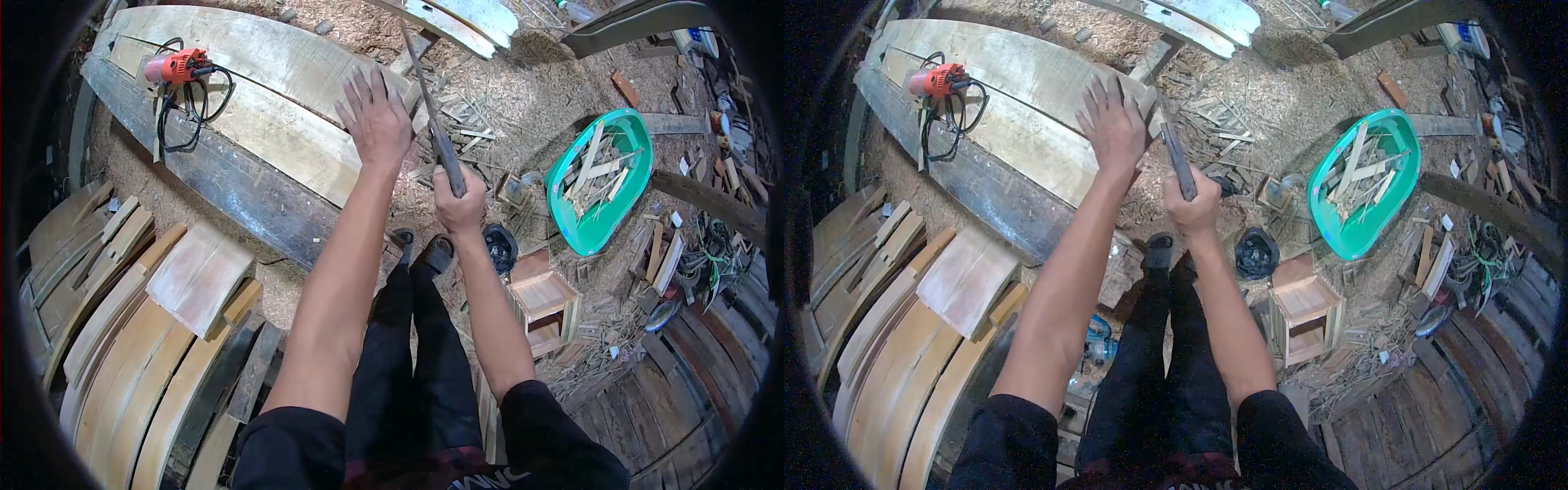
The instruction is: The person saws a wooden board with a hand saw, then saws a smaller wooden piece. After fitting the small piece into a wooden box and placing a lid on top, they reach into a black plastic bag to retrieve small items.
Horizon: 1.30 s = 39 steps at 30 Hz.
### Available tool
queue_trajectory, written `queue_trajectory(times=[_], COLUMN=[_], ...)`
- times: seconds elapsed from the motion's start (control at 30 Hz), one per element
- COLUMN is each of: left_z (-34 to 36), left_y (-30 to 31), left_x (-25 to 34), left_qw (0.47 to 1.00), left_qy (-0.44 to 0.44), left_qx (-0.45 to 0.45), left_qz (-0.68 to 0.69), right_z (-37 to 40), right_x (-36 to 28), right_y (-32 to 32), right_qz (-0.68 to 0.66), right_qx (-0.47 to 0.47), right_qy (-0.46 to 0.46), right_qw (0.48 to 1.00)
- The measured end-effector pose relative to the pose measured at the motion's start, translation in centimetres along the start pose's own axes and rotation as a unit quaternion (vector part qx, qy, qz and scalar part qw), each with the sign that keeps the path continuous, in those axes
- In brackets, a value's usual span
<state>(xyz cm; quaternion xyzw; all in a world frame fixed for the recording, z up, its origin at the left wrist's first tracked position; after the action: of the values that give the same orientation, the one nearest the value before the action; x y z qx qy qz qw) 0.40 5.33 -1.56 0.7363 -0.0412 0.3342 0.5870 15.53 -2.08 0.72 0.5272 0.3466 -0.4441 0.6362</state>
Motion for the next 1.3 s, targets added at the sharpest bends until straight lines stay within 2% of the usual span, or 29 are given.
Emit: queue_trajectory(times=[0.03, 0.17, 0.23, 0.3, 0.4, 0.47, 0.63, 0.77, 0.83, 0.9, 1.0, 1.07, 1.3], left_z=[-0.2, 0.0, -0.2, -0.2, -0.1, -0.2, -0.7, -0.1, -0.7, -0.4, -0.4, -0.5, -0.4], left_y=[-0.4, -0.6, -0.6, -0.5, -0.4, -0.2, -0.2, 0.0, -0.1, -0.2, -0.2, -0.2, -0.1], left_x=[0.3, 0.1, 0.4, 0.6, 0.6, 0.8, 1.0, 0.9, 1.0, 0.8, 1.0, 1.1, 1.2], left_qw=[0.999, 0.997, 0.996, 0.995, 0.995, 0.995, 0.995, 0.995, 0.995, 0.995, 0.995, 0.996, 0.995], left_qy=[0.02, 0.019, 0.015, 0.014, 0.019, 0.02, 0.043, 0.046, 0.043, 0.041, 0.041, 0.042, 0.035], left_qx=[-0.007, -0.007, -0.005, 0.001, -0.004, -0.01, -0.038, -0.042, -0.038, -0.038, -0.037, -0.036, -0.031], left_qz=[-0.028, -0.072, -0.093, -0.098, -0.1, -0.101, -0.086, -0.08, -0.077, -0.078, -0.082, -0.077, -0.084], right_z=[-0.1, 0.7, 0.5, 0.0, -1.1, 0.3, 0.0, -3.5, -3.8, -2.6, 0.0, 0.9, 3.3], right_x=[-0.6, -0.3, -0.7, -0.5, -0.4, 0.3, -1.9, -3.0, -4.4, -4.3, -2.9, -0.6, -0.4], right_y=[0.3, 1.4, 1.4, 1.1, 0.7, 1.0, 0.9, 0.1, 1.0, 2.2, 3.1, 3.2, 3.7], right_qz=[-0.025, -0.011, -0.002, -0.005, 0.008, 0.019, 0.031, -0.019, -0.026, 0.01, 0.02, 0.032, 0.013], right_qx=[0.007, -0.04, -0.03, -0.011, -0.007, -0.018, 0.013, -0.01, 0.003, 0.001, -0.019, -0.034, -0.034], right_qy=[0.032, -0.042, -0.027, 0.002, -0.028, -0.016, -0.004, -0.056, -0.023, 0.003, -0.046, -0.049, -0.05], right_qw=[0.999, 0.998, 0.999, 1.0, 1.0, 1.0, 0.999, 0.998, 0.999, 1.0, 0.999, 0.998, 0.998])
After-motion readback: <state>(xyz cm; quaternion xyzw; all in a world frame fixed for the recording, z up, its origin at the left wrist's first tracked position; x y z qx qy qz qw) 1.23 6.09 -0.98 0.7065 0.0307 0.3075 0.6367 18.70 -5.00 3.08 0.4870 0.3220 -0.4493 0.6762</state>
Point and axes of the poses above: each hand's wrist, its own z-axis away from the middle knuckle, its own y-axis out of the back of the hand, x = y × z, the point moved 1 cm from there along -z, towards the middle knuckle, and after that the axes turned 5 degrees about z, right-handed, at the moved point
